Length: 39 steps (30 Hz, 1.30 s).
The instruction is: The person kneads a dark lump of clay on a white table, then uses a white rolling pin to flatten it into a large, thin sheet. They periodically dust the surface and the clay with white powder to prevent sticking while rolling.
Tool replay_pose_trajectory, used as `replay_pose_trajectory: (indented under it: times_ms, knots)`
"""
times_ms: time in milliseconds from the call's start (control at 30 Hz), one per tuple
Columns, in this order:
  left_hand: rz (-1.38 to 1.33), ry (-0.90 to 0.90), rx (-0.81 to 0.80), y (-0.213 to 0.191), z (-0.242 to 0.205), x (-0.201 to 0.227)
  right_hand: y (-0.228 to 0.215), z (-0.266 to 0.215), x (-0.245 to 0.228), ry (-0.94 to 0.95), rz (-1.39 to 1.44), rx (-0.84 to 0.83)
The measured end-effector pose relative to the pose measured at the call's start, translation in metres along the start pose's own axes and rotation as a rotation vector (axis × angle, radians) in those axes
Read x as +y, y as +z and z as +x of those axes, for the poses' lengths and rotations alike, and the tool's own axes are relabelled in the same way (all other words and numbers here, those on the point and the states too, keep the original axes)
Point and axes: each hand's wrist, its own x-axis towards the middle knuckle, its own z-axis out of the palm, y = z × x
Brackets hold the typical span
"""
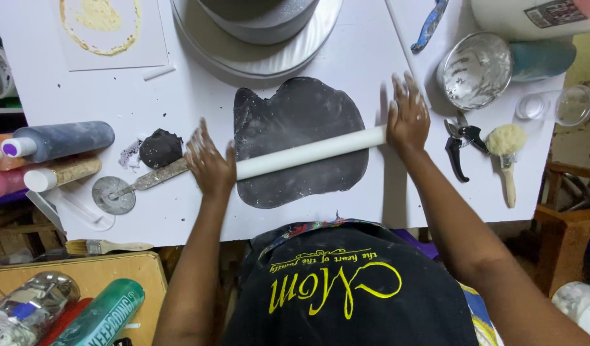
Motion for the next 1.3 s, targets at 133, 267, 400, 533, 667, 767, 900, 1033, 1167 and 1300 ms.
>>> replay_pose_trajectory:
  times_ms: [133,267,400,533,667,767,900,1033,1167,1300]
  knots:
    - [-0.052,0.171,0.170,0.012,0.058,-0.011,-0.011,0.062,-0.018,0.186,0.154,-0.226]
    - [-0.028,0.175,0.166,0.007,0.040,-0.013,-0.019,0.048,-0.028,0.098,0.089,-0.276]
    - [0.101,0.311,0.311,0.017,-0.032,-0.024,-0.028,-0.039,-0.021,-0.114,-0.115,-0.115]
    - [0.226,0.440,0.407,0.052,-0.142,-0.064,-0.042,-0.139,-0.021,0.025,0.048,-0.180]
    - [0.332,0.557,0.604,0.100,-0.190,-0.107,-0.038,-0.161,-0.020,0.105,0.070,-0.270]
    - [0.293,0.446,0.717,0.147,-0.149,-0.131,-0.036,-0.115,-0.035,0.086,0.094,-0.256]
    - [0.164,0.109,0.592,0.136,-0.057,-0.132,-0.010,-0.024,-0.047,-0.040,0.064,-0.140]
    - [0.114,-0.006,0.352,0.029,-0.007,-0.062,-0.007,0.039,-0.061,-0.072,-0.001,-0.090]
    - [0.322,0.332,0.704,0.026,0.018,-0.068,-0.007,0.054,-0.069,-0.021,-0.021,-0.139]
    - [0.417,0.307,0.781,0.072,-0.025,-0.088,-0.021,-0.007,-0.065,-0.051,-0.084,-0.056]
